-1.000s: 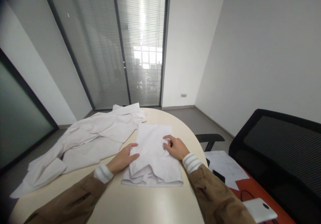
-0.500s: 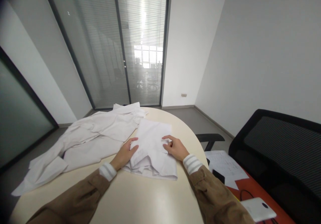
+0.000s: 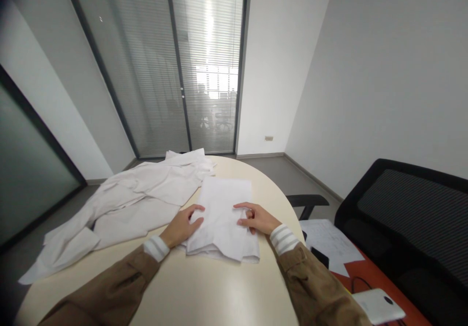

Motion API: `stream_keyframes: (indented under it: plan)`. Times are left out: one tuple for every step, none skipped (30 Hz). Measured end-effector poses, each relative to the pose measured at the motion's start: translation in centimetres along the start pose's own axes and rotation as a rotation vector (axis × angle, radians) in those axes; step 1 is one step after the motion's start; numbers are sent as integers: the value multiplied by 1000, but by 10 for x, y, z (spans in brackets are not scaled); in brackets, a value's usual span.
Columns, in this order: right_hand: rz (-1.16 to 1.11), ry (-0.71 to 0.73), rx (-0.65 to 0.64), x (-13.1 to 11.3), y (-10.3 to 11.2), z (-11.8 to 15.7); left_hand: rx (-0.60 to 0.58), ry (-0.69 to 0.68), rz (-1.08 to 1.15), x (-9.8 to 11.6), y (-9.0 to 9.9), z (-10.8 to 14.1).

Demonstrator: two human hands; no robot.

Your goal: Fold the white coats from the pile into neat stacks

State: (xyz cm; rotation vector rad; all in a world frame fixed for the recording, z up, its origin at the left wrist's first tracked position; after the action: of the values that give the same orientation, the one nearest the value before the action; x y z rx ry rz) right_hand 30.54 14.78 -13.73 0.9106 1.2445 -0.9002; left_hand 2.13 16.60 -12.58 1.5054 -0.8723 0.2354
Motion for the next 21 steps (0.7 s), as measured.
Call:
stream_keyframes:
  plan:
    - [16, -6, -13, 2, 1, 0, 2, -15, -7, -1, 1, 0]
    - [32, -9, -22, 4, 2, 0, 9, -28, -8, -2, 1, -1]
    - [45, -12, -32, 6, 3, 0, 18, -39, -4, -3, 2, -1]
    - [56, -14, -42, 8, 4, 0, 20, -50, 2, -3, 2, -2]
    - [67, -18, -55, 9, 5, 0, 14, -60, 4, -4, 2, -2]
    - [81, -27, -73, 10, 6, 1, -2, -67, 0, -4, 1, -2]
    - [95, -41, -96, 10, 6, 2, -24, -71, -13, -4, 1, -2]
    - [107, -58, -120, 9, 6, 3, -48, -71, -33, -4, 0, -2]
    - [115, -71, -139, 8, 5, 5, -70, -68, -53, -4, 1, -1]
    - [117, -78, -151, 5, 3, 6, -93, -66, -65, -4, 1, 0]
    - [113, -75, -155, 3, 2, 8, -120, -67, -63, -5, 2, 1]
    - [104, -65, -156, -1, 0, 9, -155, -75, -48, -6, 4, 3]
    - [95, -50, -157, -4, -2, 10, -197, -88, -25, -7, 4, 4]
    - [91, -35, -161, -6, -4, 12, -239, -103, 3, -9, 5, 5]
    - [92, -24, -168, -8, -6, 13, -277, -116, 34, -10, 5, 6]
    - [99, -19, -179, -9, -7, 14, -312, -124, 63, -12, 5, 7]
    - [107, -21, -188, -8, -8, 14, -343, -124, 88, -14, 5, 8]
    - [115, -27, -197, -7, -7, 15, -369, -118, 109, -16, 4, 8]
    - [120, -33, -200, -5, -6, 15, -385, -109, 130, -17, 3, 8]
    - [120, -37, -199, -3, -4, 15, -394, -99, 156, -17, 3, 8]
    - [119, -33, -190, 0, -2, 15, -391, -87, 186, -17, 3, 7]
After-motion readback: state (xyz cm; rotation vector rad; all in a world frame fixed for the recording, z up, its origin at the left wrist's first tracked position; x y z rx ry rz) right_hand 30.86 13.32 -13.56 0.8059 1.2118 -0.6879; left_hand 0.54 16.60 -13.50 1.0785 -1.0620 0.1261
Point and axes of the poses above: each hand's wrist, its own z-axis away from the middle knuckle, its own y-axis out of the back of the hand, x = y × z, the point moved 4 cm from there along -z, towards the middle knuckle, and after that the axes turned 13 degrees about -z, right-handed, at the moved point
